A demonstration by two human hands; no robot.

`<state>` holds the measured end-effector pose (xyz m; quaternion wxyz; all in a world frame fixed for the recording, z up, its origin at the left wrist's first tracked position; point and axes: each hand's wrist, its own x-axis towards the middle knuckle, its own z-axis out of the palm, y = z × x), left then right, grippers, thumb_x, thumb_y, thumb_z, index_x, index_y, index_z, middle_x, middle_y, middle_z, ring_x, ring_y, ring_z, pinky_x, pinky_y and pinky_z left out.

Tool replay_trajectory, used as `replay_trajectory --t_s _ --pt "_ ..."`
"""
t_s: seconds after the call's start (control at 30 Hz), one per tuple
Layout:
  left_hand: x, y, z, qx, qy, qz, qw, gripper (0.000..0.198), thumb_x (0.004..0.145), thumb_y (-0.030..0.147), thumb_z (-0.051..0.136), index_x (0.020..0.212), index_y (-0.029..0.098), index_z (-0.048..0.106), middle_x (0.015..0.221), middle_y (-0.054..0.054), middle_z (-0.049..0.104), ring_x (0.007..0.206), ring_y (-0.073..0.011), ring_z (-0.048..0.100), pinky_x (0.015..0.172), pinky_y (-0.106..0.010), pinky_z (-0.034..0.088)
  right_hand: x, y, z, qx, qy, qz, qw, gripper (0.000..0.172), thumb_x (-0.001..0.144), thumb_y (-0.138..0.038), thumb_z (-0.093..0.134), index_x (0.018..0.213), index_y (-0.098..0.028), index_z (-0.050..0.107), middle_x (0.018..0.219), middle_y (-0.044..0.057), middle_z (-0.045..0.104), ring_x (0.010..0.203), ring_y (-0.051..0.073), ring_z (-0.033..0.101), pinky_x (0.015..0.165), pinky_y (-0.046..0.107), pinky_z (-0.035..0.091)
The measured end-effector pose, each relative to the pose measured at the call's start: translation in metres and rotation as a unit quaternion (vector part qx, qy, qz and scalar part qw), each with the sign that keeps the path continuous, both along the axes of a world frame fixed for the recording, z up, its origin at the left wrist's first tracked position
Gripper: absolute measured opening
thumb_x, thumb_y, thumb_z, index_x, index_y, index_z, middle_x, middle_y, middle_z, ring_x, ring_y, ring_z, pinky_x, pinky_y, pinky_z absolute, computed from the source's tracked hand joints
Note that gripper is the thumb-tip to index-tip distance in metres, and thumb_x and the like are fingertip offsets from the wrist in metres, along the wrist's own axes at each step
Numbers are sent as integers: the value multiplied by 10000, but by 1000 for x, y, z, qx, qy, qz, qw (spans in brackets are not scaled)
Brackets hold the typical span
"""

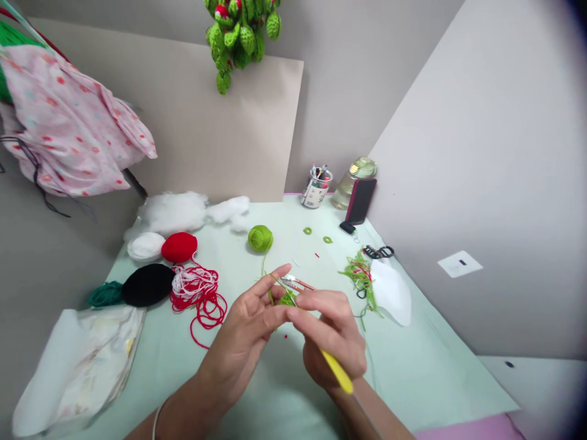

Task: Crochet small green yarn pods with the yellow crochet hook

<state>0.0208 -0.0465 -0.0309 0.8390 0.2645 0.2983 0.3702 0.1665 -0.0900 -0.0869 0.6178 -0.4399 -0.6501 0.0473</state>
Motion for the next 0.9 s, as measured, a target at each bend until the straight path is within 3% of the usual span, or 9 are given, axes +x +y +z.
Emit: replay_trajectory --t_s 0.07,0.23,0.4,0.57,0.8,0.9 --pt "-1 1 2 -7 -13 -5 1000 665 733 332 968 1354 258 742 1010 -12 668 971 -168 619 965 -312 486 -6 5 12 62 52 -14 997 333 1050 -211 630 1286 -399 772 1038 47 807 915 229 777 766 419 655" --pt "-8 3 4 41 18 26 999 677 720 314 970 1358 280 746 976 -7 653 990 -183 598 988 -336 472 -11 10 36 27 139 31 989 239 1059 -271 637 1196 -373 804 953 52 830 858 231 796 689 402 674" --pt "-15 8 4 114 77 46 989 653 746 285 944 1367 309 742 921 7 615 911 -166 565 892 -304 495 -7 8 38 7 168 59 984 216 1062 -268 626 1164 -334 805 949 59 839 838 227 795 646 377 687" --pt "-20 14 2 143 98 29 984 599 748 246 934 1319 334 776 930 6 603 893 -161 565 847 -280 518 -5 7 38 -42 256 117 959 191 1055 -261 639 1122 -301 813 954 58 826 849 207 787 663 342 690" --pt "-23 20 -2 153 89 -27 984 562 728 248 937 1272 323 815 921 -12 604 857 -166 566 749 -267 527 9 15 49 -131 376 139 907 186 989 -352 725 891 -210 795 749 34 778 581 183 753 558 313 658" --pt "-21 20 -2 145 88 -38 985 520 765 270 930 1265 349 814 969 -17 635 930 -174 608 818 -273 548 10 20 48 -170 386 155 893 223 966 -396 749 854 -205 772 714 25 754 563 168 712 548 297 629"
